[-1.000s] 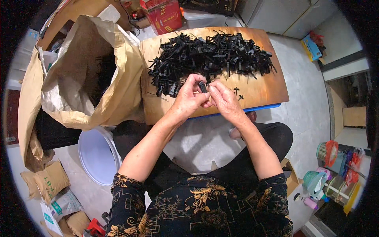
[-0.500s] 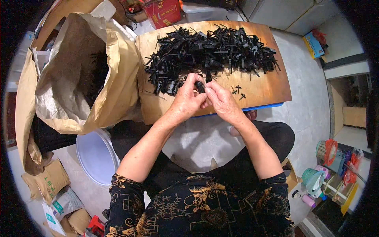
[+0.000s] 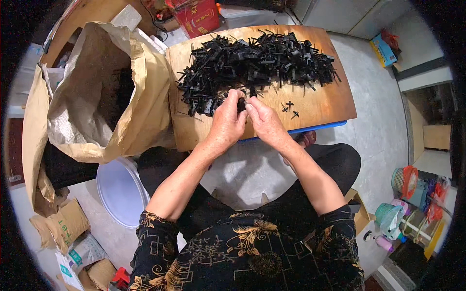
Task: Inspecting and sorting small black plastic components at a work table.
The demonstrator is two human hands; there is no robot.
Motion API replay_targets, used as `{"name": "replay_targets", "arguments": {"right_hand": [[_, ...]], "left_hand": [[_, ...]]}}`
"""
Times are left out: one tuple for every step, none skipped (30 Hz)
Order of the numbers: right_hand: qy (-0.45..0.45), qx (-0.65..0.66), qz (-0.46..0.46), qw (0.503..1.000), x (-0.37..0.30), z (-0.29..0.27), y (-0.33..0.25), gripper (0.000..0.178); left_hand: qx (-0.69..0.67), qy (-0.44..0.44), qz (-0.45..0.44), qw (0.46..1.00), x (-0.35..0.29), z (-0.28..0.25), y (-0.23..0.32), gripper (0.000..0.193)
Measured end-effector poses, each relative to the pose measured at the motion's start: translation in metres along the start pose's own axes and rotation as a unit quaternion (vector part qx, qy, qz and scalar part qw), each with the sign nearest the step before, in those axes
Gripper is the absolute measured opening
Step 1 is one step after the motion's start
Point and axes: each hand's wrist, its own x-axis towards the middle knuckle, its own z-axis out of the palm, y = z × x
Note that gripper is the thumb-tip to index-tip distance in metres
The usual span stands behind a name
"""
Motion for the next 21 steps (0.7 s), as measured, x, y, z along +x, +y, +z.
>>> {"name": "replay_targets", "arguments": {"right_hand": [[0.009, 0.000, -0.009, 1.000, 0.001, 0.001, 0.002, 0.016], [0.017, 0.000, -0.019, 1.000, 0.001, 0.001, 0.004, 0.016], [0.021, 0.000, -0.022, 1.000, 0.000, -0.001, 0.004, 0.016], [0.004, 0.013, -0.020, 1.000, -0.001, -0.004, 0.001, 0.016], [-0.012, 0.025, -0.019, 0.999, -0.002, -0.007, -0.001, 0.017], [-0.009, 0.025, -0.022, 0.999, -0.001, -0.009, -0.001, 0.017], [-0.021, 0.070, -0.022, 0.997, -0.001, -0.011, 0.001, 0.018], [-0.034, 0.114, -0.022, 0.993, -0.001, -0.013, 0.002, 0.019], [-0.017, 0.125, -0.026, 0.992, -0.002, -0.015, 0.002, 0.023], [-0.016, 0.125, -0.028, 0.992, -0.004, -0.018, -0.002, 0.023], [-0.031, 0.151, 0.028, 0.988, -0.007, -0.023, -0.008, 0.025], [-0.047, 0.177, 0.084, 0.980, -0.009, -0.025, -0.012, 0.027], [-0.024, 0.226, 0.061, 0.972, -0.009, -0.024, -0.010, 0.025], [-0.022, 0.224, 0.058, 0.973, -0.010, -0.026, -0.009, 0.025], [-0.015, 0.242, 0.065, 0.968, -0.010, -0.029, -0.008, 0.022], [-0.010, 0.261, 0.071, 0.963, -0.010, -0.031, -0.010, 0.020], [-0.006, 0.276, 0.082, 0.958, -0.012, -0.034, -0.013, 0.016], [-0.006, 0.276, 0.081, 0.958, -0.012, -0.035, -0.014, 0.016], [-0.008, 0.279, 0.083, 0.957, -0.012, -0.037, -0.015, 0.016], [-0.010, 0.281, 0.085, 0.956, -0.012, -0.038, -0.016, 0.016], [-0.009, 0.280, 0.084, 0.956, -0.012, -0.038, -0.015, 0.016]], "left_hand": [[0.007, 0.002, 0.010, 1.000, 0.000, 0.001, 0.001, 0.034], [0.014, 0.004, 0.020, 1.000, 0.000, 0.001, 0.001, 0.033], [0.016, 0.004, 0.024, 1.000, 0.000, 0.000, 0.002, 0.033], [-0.011, -0.014, 0.002, 1.000, 0.000, -0.002, 0.004, 0.031], [-0.037, -0.031, -0.021, 0.999, 0.001, -0.004, 0.006, 0.030], [-0.036, -0.031, -0.017, 0.999, 0.001, -0.004, 0.008, 0.030], [-0.100, -0.034, -0.025, 0.994, 0.002, -0.005, 0.011, 0.028], [-0.165, -0.038, -0.034, 0.985, 0.002, -0.005, 0.013, 0.026], [-0.273, -0.048, -0.077, 0.958, 0.003, -0.008, 0.015, 0.023], [-0.330, -0.055, -0.124, 0.934, 0.006, -0.015, 0.017, 0.022], [-0.431, -0.069, -0.146, 0.888, 0.007, -0.021, 0.020, 0.021], [-0.527, -0.082, -0.166, 0.829, 0.006, -0.026, 0.022, 0.021], [-0.566, -0.095, -0.163, 0.802, 0.007, -0.027, 0.023, 0.021], [-0.567, -0.098, -0.160, 0.802, 0.007, -0.025, 0.025, 0.021], [-0.581, -0.086, -0.183, 0.788, 0.007, -0.022, 0.027, 0.022], [-0.594, -0.072, -0.208, 0.774, 0.006, -0.022, 0.028, 0.023], [-0.582, -0.074, -0.215, 0.781, 0.005, -0.023, 0.028, 0.030], [-0.582, -0.073, -0.214, 0.781, 0.004, -0.023, 0.026, 0.030], [-0.572, -0.102, -0.211, 0.786, 0.003, -0.022, 0.024, 0.033], [-0.560, -0.131, -0.208, 0.791, 0.002, -0.020, 0.021, 0.035], [-0.564, -0.161, -0.201, 0.785, 0.001, -0.019, 0.014, 0.038]]}}
